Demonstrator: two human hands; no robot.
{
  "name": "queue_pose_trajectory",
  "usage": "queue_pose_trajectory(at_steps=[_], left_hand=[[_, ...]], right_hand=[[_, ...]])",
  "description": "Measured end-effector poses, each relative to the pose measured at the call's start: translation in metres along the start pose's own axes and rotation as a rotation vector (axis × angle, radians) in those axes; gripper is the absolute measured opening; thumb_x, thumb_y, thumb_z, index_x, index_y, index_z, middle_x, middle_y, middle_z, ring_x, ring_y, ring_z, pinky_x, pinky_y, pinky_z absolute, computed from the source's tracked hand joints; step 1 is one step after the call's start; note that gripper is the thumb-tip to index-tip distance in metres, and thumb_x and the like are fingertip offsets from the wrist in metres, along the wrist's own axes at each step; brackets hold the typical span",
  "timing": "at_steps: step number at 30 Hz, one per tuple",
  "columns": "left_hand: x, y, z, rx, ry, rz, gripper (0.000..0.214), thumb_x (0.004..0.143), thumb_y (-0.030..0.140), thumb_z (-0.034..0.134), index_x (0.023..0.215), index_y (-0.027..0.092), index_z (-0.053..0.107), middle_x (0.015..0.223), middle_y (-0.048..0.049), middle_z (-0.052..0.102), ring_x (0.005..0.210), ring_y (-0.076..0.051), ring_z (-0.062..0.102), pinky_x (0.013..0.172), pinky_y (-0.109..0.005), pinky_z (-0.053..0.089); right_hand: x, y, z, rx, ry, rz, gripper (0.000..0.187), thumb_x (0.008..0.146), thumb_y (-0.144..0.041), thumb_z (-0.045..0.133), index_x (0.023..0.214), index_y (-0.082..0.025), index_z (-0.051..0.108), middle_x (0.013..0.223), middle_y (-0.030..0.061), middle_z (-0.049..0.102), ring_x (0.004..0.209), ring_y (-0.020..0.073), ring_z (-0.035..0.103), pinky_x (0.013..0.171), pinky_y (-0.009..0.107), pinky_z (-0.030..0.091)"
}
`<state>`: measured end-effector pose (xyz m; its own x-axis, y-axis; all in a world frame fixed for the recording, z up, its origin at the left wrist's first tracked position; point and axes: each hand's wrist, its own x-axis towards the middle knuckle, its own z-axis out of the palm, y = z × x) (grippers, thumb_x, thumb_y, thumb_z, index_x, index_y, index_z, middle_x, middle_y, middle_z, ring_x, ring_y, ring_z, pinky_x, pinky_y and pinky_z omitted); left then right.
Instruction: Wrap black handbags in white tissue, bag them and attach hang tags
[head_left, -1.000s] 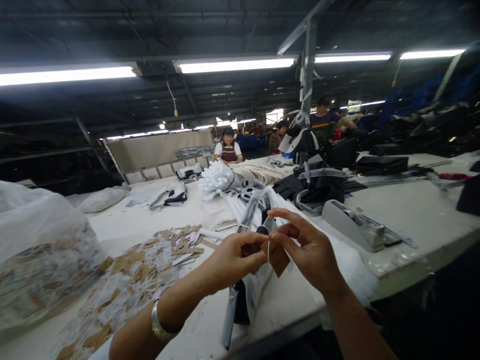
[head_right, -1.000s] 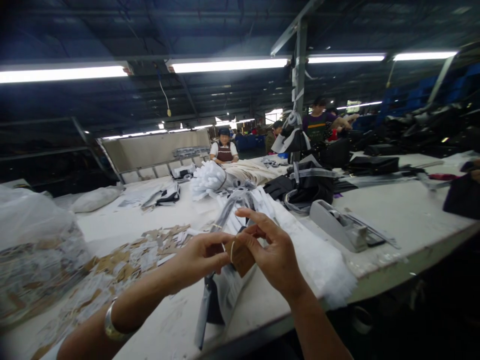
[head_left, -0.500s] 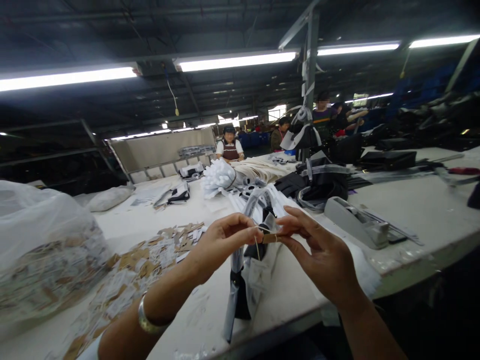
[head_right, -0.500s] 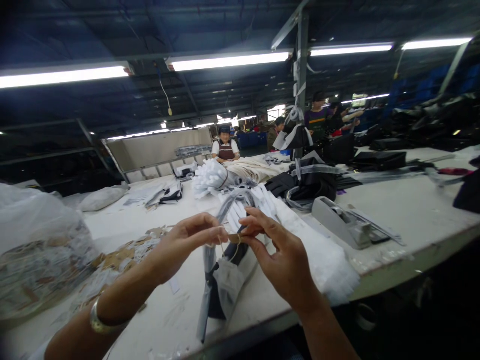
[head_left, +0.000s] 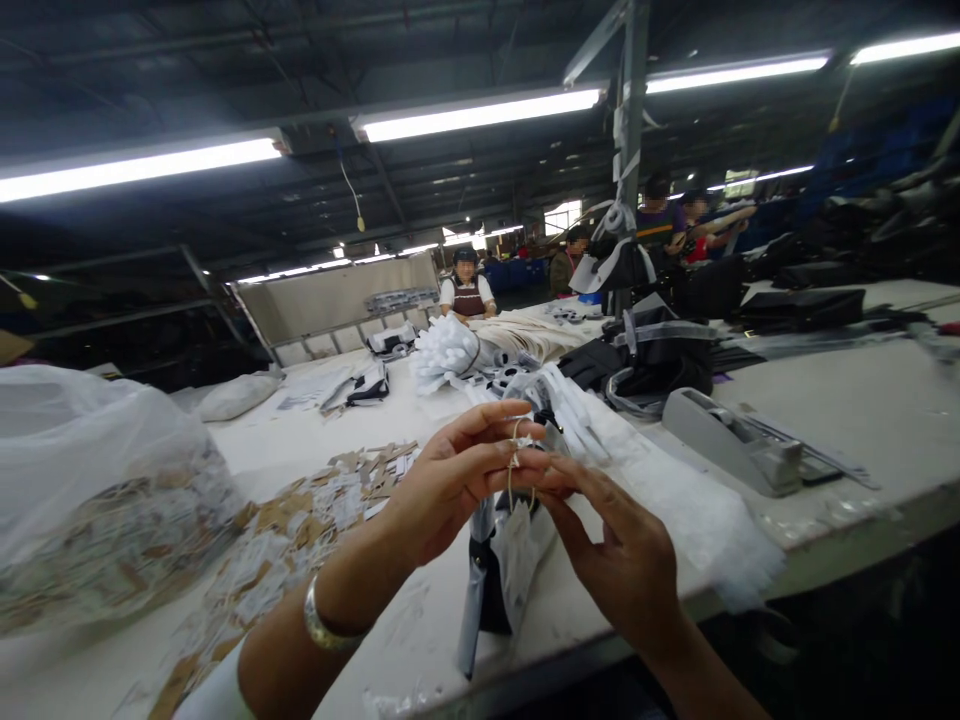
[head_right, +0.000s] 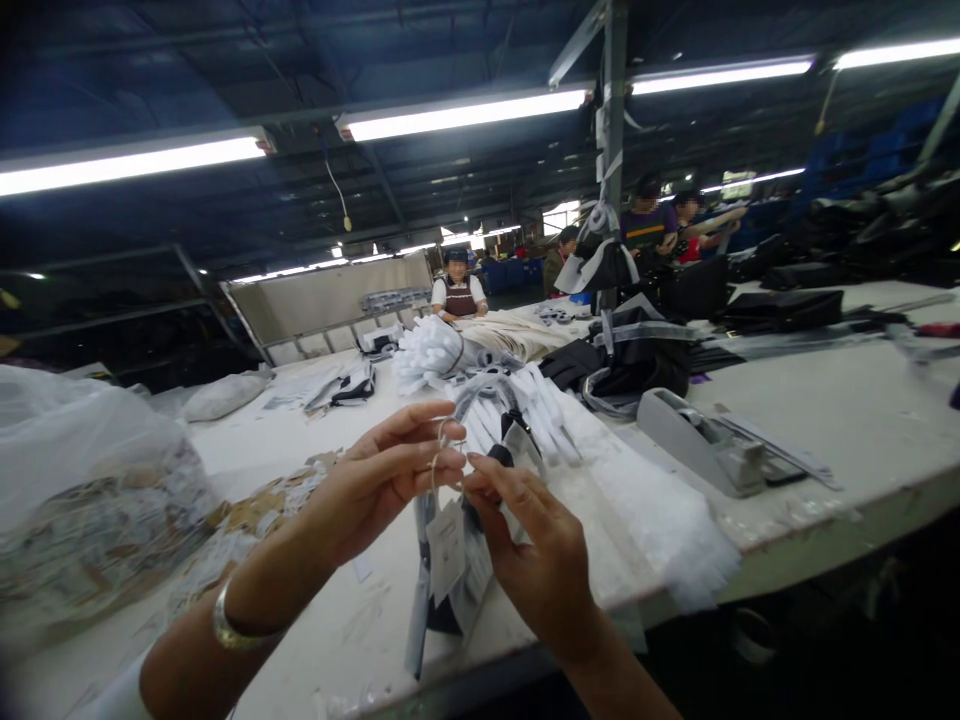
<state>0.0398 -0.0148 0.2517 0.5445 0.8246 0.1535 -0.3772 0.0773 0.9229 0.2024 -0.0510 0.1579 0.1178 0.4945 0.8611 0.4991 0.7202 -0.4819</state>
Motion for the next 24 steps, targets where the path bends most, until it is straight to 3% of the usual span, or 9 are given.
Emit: queue_pose_trajectory(at_steps=[8, 13, 16, 18, 20, 22, 24], left_hand=[[0.002, 0.005, 0.01, -0.018, 0.019, 0.104, 0.017, 0.091, 0.016, 0.064, 0.106, 0.018, 0.073, 0.1, -0.0037, 0.074, 0.093, -0.013, 0.07, 0.086, -0.023, 0.056], [-0.001, 0.002, 0.015, 0.03, 0.017, 0.11, 0.018, 0.091, 0.018, 0.064, 0.108, 0.018, 0.072, 0.104, -0.0051, 0.074, 0.097, -0.015, 0.069, 0.088, -0.026, 0.056], [-0.001, 0.0, 0.019, 0.03, -0.016, 0.095, 0.018, 0.093, 0.019, 0.063, 0.108, 0.017, 0.072, 0.107, -0.0061, 0.073, 0.098, -0.015, 0.069, 0.09, -0.027, 0.056], [-0.002, -0.001, 0.022, 0.022, -0.044, 0.083, 0.019, 0.093, 0.019, 0.063, 0.109, 0.017, 0.072, 0.106, -0.0063, 0.073, 0.098, -0.015, 0.069, 0.091, -0.026, 0.056], [-0.002, 0.0, 0.023, 0.009, -0.072, 0.067, 0.019, 0.093, 0.019, 0.063, 0.109, 0.017, 0.072, 0.105, -0.0062, 0.073, 0.099, -0.015, 0.069, 0.09, -0.026, 0.055], [-0.004, 0.002, 0.02, -0.008, -0.083, 0.061, 0.02, 0.092, 0.019, 0.064, 0.11, 0.017, 0.072, 0.104, -0.006, 0.073, 0.099, -0.015, 0.069, 0.09, -0.025, 0.055], [-0.007, 0.002, 0.013, -0.027, -0.056, 0.074, 0.02, 0.091, 0.018, 0.065, 0.11, 0.018, 0.071, 0.102, -0.0046, 0.073, 0.095, -0.013, 0.069, 0.089, -0.024, 0.055]], right_hand=[[-0.015, -0.002, 0.0, 0.049, -0.035, -0.051, 0.05, 0.088, -0.004, 0.058, 0.129, -0.032, 0.062, 0.104, 0.0045, 0.073, 0.094, 0.0206, 0.07, 0.083, 0.033, 0.059], [-0.018, 0.003, -0.012, 0.289, -0.038, 0.202, 0.039, 0.096, -0.023, 0.051, 0.134, -0.023, 0.057, 0.125, 0.0092, 0.066, 0.122, 0.0256, 0.06, 0.106, 0.044, 0.048], [-0.009, -0.003, -0.011, 0.361, -0.104, 0.243, 0.048, 0.096, -0.036, 0.052, 0.141, -0.021, 0.05, 0.142, 0.0111, 0.054, 0.135, 0.0292, 0.047, 0.114, 0.048, 0.038], [0.0, -0.008, -0.006, 0.292, -0.184, 0.235, 0.053, 0.09, -0.039, 0.063, 0.139, -0.022, 0.052, 0.138, 0.0104, 0.057, 0.13, 0.0295, 0.052, 0.11, 0.045, 0.042], [0.007, -0.012, 0.0, 0.246, -0.224, 0.286, 0.038, 0.087, -0.036, 0.068, 0.123, -0.024, 0.064, 0.118, 0.0073, 0.069, 0.111, 0.0256, 0.064, 0.098, 0.038, 0.052], [0.008, -0.011, 0.004, 0.317, -0.246, 0.395, 0.02, 0.089, -0.036, 0.066, 0.104, -0.023, 0.071, 0.096, 0.004, 0.073, 0.09, 0.0203, 0.069, 0.083, 0.03, 0.057], [0.005, -0.008, 0.004, 0.461, -0.234, 0.503, 0.02, 0.09, -0.038, 0.064, 0.099, -0.022, 0.073, 0.086, 0.0032, 0.073, 0.078, 0.0172, 0.069, 0.074, 0.027, 0.057]])
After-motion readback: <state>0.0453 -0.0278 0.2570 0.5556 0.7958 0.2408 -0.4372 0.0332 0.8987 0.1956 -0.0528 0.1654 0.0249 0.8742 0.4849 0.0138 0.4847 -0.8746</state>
